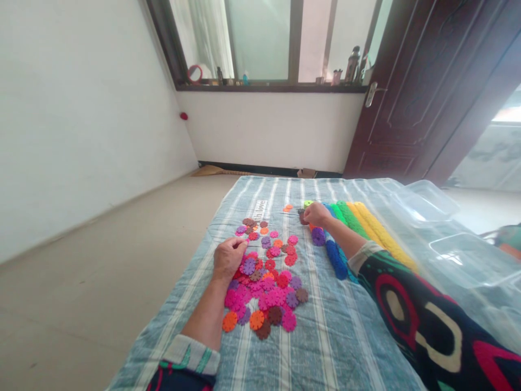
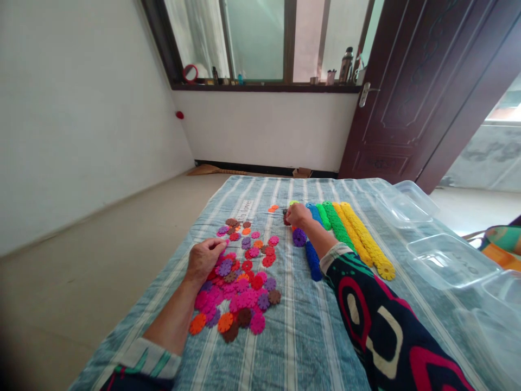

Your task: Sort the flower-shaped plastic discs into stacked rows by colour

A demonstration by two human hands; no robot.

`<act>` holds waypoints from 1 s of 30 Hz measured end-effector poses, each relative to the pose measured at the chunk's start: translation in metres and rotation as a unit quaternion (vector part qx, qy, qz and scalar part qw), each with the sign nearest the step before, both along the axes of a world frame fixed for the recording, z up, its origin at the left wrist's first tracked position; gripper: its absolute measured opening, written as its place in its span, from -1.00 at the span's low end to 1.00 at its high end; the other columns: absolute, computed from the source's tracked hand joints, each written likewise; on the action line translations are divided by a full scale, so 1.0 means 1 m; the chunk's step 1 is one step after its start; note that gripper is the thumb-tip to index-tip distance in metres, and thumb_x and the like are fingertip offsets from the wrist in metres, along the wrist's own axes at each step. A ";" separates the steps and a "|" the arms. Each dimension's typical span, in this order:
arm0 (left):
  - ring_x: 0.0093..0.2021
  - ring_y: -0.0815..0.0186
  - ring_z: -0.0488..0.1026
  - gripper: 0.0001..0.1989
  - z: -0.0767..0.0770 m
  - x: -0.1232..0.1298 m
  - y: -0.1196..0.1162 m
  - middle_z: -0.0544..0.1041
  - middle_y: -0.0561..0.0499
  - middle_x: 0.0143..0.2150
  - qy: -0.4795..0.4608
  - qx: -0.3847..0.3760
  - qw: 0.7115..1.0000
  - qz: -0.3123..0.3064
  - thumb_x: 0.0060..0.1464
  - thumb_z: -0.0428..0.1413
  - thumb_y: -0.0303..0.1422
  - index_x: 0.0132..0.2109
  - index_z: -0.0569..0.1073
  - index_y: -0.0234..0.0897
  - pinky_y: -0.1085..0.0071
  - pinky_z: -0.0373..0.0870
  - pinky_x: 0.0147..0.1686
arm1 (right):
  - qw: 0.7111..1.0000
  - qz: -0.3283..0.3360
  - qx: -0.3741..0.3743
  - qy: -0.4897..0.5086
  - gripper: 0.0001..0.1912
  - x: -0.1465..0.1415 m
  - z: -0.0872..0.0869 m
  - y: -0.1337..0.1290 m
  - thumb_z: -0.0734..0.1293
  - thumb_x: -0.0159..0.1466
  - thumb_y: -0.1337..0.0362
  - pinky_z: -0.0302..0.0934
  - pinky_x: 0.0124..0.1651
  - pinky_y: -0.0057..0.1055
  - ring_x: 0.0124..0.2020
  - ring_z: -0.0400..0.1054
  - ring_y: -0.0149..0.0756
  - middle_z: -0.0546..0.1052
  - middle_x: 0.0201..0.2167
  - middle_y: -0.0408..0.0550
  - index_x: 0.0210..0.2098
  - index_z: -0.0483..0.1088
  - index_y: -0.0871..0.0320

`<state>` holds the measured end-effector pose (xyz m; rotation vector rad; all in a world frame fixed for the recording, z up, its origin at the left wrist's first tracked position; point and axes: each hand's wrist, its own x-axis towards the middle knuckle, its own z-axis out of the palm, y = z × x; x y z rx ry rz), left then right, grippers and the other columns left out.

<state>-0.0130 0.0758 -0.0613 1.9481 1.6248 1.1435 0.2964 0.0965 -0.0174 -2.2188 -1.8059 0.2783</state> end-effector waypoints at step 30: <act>-0.35 0.24 0.51 -0.74 -0.001 0.000 0.002 0.60 -0.01 -0.41 -0.005 -0.007 1.000 -0.003 -0.05 0.07 -0.19 -0.44 0.56 -0.25 0.39 0.35 -0.25 | 0.994 0.031 0.029 -0.100 -0.81 -0.001 -0.006 -0.004 0.41 0.10 0.31 0.19 -0.19 -0.49 -0.06 0.38 -0.21 0.53 -0.13 -0.02 -0.26 0.57 0.10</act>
